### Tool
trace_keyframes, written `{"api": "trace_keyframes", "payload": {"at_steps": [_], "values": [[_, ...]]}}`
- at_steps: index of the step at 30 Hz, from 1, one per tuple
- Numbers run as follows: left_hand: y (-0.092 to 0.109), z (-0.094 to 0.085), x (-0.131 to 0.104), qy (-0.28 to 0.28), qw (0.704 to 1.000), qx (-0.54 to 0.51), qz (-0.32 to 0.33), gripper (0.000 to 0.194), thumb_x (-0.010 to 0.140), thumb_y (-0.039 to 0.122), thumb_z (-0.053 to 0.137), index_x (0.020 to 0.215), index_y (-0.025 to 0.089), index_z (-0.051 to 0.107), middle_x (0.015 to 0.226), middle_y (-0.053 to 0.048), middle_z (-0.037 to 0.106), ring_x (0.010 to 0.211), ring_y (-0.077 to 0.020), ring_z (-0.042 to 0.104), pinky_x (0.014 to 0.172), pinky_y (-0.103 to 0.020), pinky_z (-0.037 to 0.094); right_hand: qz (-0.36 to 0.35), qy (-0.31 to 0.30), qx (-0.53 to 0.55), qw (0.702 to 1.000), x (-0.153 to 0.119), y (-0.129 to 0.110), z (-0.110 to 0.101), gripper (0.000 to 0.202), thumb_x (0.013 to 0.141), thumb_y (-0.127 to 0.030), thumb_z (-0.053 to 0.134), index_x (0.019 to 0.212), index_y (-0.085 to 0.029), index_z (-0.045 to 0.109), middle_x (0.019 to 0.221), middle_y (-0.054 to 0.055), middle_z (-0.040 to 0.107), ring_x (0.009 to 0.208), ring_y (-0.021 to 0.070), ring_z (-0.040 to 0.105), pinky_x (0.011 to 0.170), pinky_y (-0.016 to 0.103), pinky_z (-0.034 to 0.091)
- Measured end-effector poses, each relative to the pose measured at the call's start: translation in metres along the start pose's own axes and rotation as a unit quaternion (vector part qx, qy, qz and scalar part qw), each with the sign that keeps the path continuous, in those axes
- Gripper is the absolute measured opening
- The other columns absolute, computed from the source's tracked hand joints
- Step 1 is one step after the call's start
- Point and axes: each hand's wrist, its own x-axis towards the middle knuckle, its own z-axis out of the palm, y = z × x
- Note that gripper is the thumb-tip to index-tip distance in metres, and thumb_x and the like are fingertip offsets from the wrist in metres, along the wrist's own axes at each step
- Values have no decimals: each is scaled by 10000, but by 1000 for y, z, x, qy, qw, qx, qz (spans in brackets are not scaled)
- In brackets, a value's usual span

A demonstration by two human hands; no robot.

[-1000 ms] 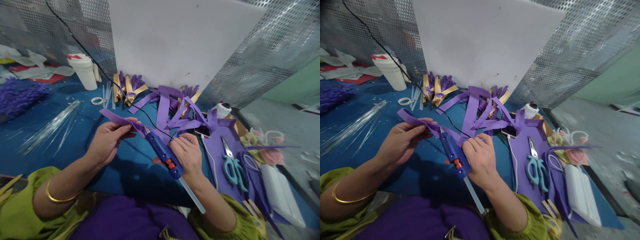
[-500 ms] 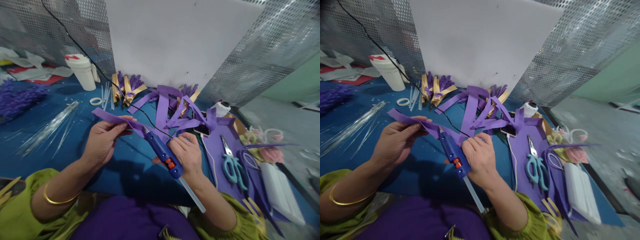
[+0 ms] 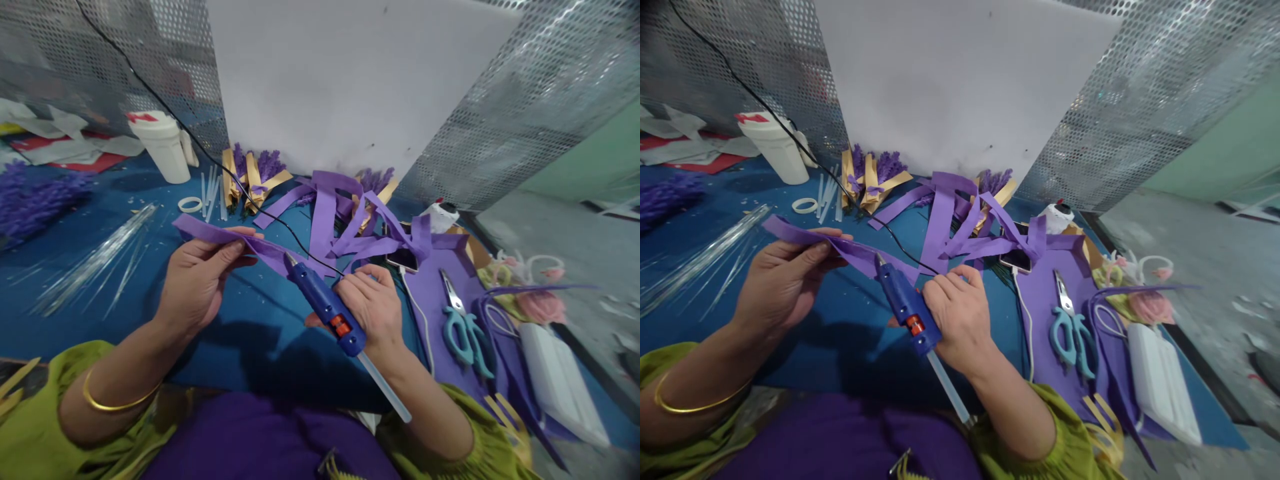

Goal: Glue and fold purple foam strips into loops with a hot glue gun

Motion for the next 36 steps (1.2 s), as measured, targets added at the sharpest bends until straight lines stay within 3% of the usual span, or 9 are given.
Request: {"api": "trace_keyframes", "payload": {"at_steps": [18, 27, 32, 36], "values": [[-7, -9, 6, -8, 998, -20, 51, 114, 763, 196, 806, 876, 201, 822, 888, -39, 791, 809, -148, 720, 714, -214, 605, 9, 8, 8, 1000, 0, 1, 1, 333, 975, -346, 544, 693, -225, 415, 599, -34, 499, 592, 136, 468, 821, 339, 376], [-5, -6, 4, -13, 994, 7, 108, 94, 767, 188, 807, 859, 186, 823, 835, -36, 785, 746, -143, 718, 674, -206, 603, 29, -13, 35, 999, 0, 3, 1, 295, 921, -444, 621, 775, -218, 500, 666, -12, 584, 645, 164, 549, 801, 359, 389], [-5, -4, 6, 17, 990, 18, 137, 85, 786, 178, 779, 862, 181, 817, 844, -40, 787, 775, -153, 719, 693, -230, 606, 92, 41, 72, 992, -1, 4, 2, 266, 923, -458, 617, 829, -223, 535, 707, 0, 628, 685, 185, 588, 802, 377, 401], [-4, -5, 10, 65, 991, 11, 112, 100, 763, 164, 772, 856, 173, 810, 846, -32, 784, 758, -141, 713, 662, -217, 597, 138, 89, 154, 974, -2, 6, 2, 291, 909, -510, 636, 825, -240, 566, 740, 4, 647, 738, 201, 611, 777, 374, 444]]}}
